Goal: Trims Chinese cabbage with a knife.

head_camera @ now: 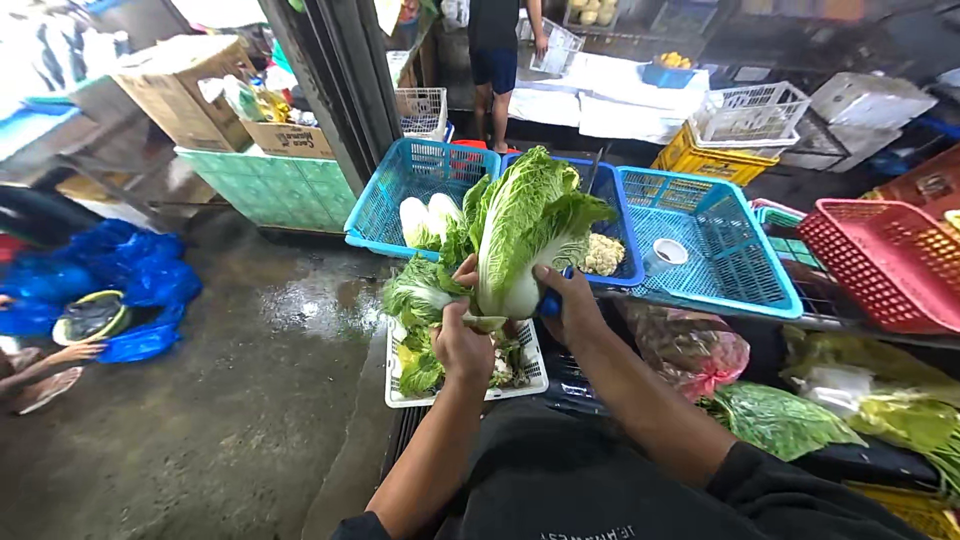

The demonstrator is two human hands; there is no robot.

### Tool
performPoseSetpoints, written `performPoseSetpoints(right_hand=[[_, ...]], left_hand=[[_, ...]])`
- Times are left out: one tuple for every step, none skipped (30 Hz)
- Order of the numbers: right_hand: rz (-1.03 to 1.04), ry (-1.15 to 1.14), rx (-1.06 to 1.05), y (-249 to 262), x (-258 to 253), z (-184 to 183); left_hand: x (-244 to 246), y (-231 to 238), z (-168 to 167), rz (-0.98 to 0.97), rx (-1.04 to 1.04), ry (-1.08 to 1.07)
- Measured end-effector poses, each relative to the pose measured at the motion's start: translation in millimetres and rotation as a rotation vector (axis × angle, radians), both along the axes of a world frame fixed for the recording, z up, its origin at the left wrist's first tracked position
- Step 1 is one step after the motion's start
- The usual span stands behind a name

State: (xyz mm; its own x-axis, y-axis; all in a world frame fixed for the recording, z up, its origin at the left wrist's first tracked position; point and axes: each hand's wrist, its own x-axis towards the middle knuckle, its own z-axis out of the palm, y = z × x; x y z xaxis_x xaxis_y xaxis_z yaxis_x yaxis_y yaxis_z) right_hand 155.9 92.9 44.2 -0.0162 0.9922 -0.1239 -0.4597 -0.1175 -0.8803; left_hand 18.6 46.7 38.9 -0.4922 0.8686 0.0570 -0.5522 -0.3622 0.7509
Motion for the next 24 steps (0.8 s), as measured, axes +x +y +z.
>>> performPoseSetpoints(right_hand=[[0.010, 0.024, -0.002, 0, -2, 0], [0.019, 0.040, -0.008, 0, -3, 0], [0.032, 0.061, -0.016, -1, -4, -1], [0.048, 0.088, -0.023, 0, -5, -3], [0.067, 0.127, -0.027, 2, -4, -4], [0.090, 0.173, -0.031, 4, -2, -6], [0.115, 0.227, -0.037, 6, 0, -7], [0.144, 0.283, -0.036, 7, 3, -7], [0.183, 0.329, -0.020, 9, 7, -9], [0.224, 0.343, 0.002, 12, 11, -11], [0.268, 0.340, 0.029, 16, 16, -15], [0.294, 0.324, 0.047, 19, 21, -18], [0.299, 0.285, 0.053, 19, 23, -19], [0.288, 0.236, 0.048, 16, 22, -18], [0.272, 0.165, 0.038, 12, 19, -16], [0.256, 0.087, 0.028, 8, 15, -13], [0.253, 0.011, 0.028, 6, 11, -12], [0.246, -0.052, 0.029, 5, 6, -11], [0.239, -0.091, 0.034, 5, 3, -12], [0.227, -0.122, 0.045, 4, 1, -13], [0.210, -0.153, 0.058, 3, 0, -14], [0.189, -0.179, 0.064, 1, -2, -14], [0.169, -0.190, 0.064, -2, -4, -14], [0.150, -0.191, 0.058, -6, -7, -14]], left_hand=[[-3, 0, 2, -0.003, -0.021, -0.034], [-7, 1, 4, 0.000, -0.045, -0.080], [-10, 2, 6, 0.005, -0.077, -0.148], [-15, 3, 8, 0.002, -0.115, -0.238], [-21, 5, 10, -0.015, -0.141, -0.340], [-28, 6, 12, -0.059, -0.148, -0.436], [-35, 6, 12, -0.122, -0.134, -0.517], [-42, 6, 10, -0.180, -0.117, -0.556], [-48, 6, 7, -0.211, -0.116, -0.527], [-51, 7, 3, -0.212, -0.141, -0.434], [-54, 8, 0, -0.198, -0.189, -0.298], [-54, 9, -2, -0.187, -0.247, -0.169], [-53, 12, -3, -0.208, -0.304, -0.071], [-50, 13, -3, -0.250, -0.367, -0.015], [-45, 12, -1, -0.305, -0.423, 0.003], [-41, 10, 0, -0.387, -0.442, -0.018], [-35, 10, -1, -0.415, -0.457, -0.070], [-29, 11, -3, -0.389, -0.479, -0.121], [-25, 12, -7, -0.335, -0.501, -0.159], [-22, 12, -11, -0.269, -0.514, -0.172], [-21, 13, -14, -0.195, -0.521, -0.157], [-20, 14, -15, -0.115, -0.515, -0.123], [-19, 15, -15, -0.029, -0.485, -0.072], [-18, 15, -15, 0.039, -0.430, -0.006]])
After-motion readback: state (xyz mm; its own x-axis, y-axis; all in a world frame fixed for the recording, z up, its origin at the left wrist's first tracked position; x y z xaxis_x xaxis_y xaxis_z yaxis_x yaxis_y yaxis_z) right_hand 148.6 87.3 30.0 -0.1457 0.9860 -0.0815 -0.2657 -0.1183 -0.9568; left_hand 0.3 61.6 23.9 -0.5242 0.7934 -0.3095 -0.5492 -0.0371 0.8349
